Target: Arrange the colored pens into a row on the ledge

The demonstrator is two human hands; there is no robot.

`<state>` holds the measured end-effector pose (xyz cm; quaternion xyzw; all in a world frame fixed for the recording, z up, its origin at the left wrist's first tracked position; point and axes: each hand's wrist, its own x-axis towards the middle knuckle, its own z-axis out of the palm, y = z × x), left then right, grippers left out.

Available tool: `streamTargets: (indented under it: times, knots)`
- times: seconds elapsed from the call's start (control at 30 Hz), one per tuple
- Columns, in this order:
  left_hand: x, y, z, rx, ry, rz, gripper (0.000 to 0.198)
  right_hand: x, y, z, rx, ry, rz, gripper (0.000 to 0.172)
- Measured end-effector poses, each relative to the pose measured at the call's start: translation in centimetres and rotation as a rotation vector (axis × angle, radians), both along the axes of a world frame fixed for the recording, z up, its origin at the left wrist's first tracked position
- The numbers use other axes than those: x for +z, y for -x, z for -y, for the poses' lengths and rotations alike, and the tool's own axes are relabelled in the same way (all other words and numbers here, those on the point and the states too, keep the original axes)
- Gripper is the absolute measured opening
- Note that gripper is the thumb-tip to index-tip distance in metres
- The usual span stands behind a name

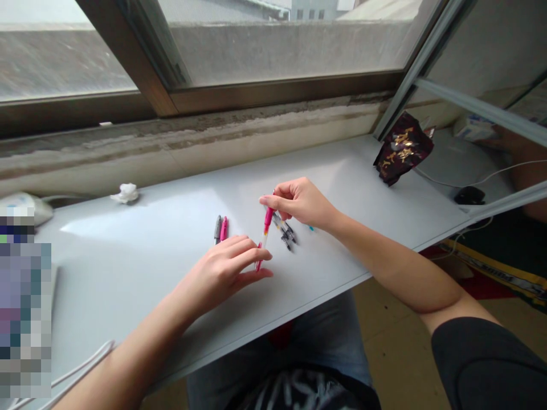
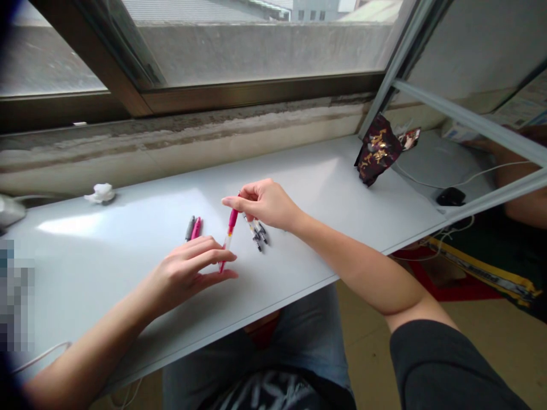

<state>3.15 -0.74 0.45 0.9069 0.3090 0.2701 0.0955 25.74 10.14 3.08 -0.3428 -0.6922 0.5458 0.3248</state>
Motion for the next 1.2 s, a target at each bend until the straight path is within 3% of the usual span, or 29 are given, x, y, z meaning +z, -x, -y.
streamTargets:
  times: [0.4, 0.53, 0.9, 1.2]
  knots:
    - [-0.1, -0.1, 0.0, -0.011, -0.005, 0.024, 0.023, -0.7, 0.2, -0.1, 0.029, -0.005, 0.017, 0.048]
    - [-0.2, 0.1, -0.2, 0.003, 0.022, 0.051, 0.012, -0.9, 0.2, -0.3, 0.029, 0.014, 0.000, 0.047]
    - [-0.5, 0.3, -0.3, 0.013, 0.083, 0.060, 0.015, -0.7, 0.5, -0.6, 0.014, 0.115, 0.030, 0.036]
    - [-0.6, 0.0, -0.1, 0.004, 0.062, 0.072, 0.016, -1.3, 0.6, -0.4, 0.063, 0.009, 0.075, 0.036]
